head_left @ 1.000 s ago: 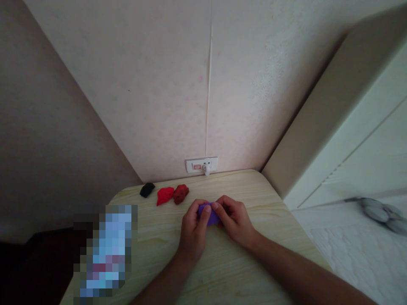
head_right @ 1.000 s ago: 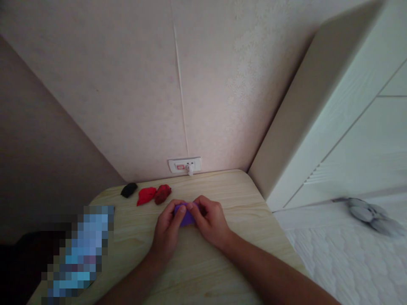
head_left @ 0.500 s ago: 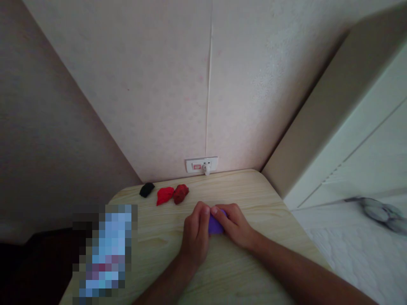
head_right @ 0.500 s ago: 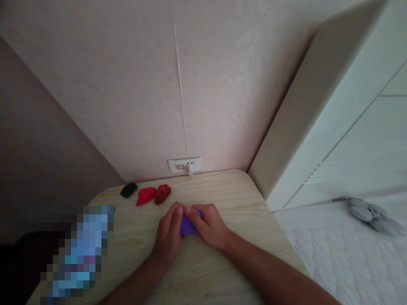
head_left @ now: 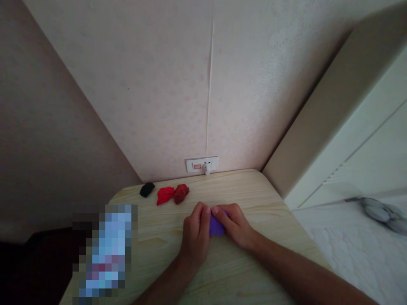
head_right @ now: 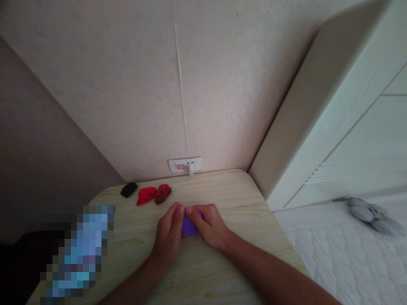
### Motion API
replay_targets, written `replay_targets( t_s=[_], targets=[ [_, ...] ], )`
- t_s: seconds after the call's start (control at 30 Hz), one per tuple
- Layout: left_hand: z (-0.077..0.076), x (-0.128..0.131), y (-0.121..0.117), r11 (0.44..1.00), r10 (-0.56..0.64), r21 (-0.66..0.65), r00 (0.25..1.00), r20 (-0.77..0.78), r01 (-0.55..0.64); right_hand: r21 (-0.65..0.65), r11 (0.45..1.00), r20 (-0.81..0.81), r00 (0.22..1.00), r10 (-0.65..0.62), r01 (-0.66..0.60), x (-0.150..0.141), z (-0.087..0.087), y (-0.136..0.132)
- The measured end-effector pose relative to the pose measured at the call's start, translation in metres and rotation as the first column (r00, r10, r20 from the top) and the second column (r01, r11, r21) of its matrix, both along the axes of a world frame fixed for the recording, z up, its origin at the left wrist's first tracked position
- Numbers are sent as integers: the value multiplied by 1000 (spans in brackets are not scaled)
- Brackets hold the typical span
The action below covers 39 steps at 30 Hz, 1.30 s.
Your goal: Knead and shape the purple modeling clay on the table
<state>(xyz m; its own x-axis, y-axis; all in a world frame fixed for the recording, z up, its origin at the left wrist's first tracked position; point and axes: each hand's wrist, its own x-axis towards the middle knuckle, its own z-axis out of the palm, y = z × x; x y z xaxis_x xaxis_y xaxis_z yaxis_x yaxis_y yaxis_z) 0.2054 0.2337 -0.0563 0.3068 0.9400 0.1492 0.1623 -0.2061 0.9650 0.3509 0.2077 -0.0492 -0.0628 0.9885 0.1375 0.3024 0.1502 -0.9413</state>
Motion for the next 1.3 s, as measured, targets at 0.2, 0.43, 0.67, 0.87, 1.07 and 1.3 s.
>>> replay_targets(
  t_s=[0.2,0.43,0.67,0.87,1.07,1.3],
  targets=[
    [0,1,1,1000,-1,9,1000,7,1,-19,1000,11,1000,0,0,1,-1,0],
    [1,0,0,1000,24,-13,999,31,-23,-4,1000,40,999,-2,2,0,1,0],
    [5,1,-3,989,41,-146,995,87,-28,-12,1000,-21,1000,-15,14,0,-1,-3],
    [4,1,-1,989,79,-128,994,76,-69,-3,1000,-1,1000,21,-21,0,3,-3],
    [1,1,0,984,85,-166,991,100,-68,28,1000,49,999,9,-10,0,5,-4],
    [2,1,1,988,60,-152,989,134,-39,37,999,37,999,9,-11,0,6,-6]
  ],
)
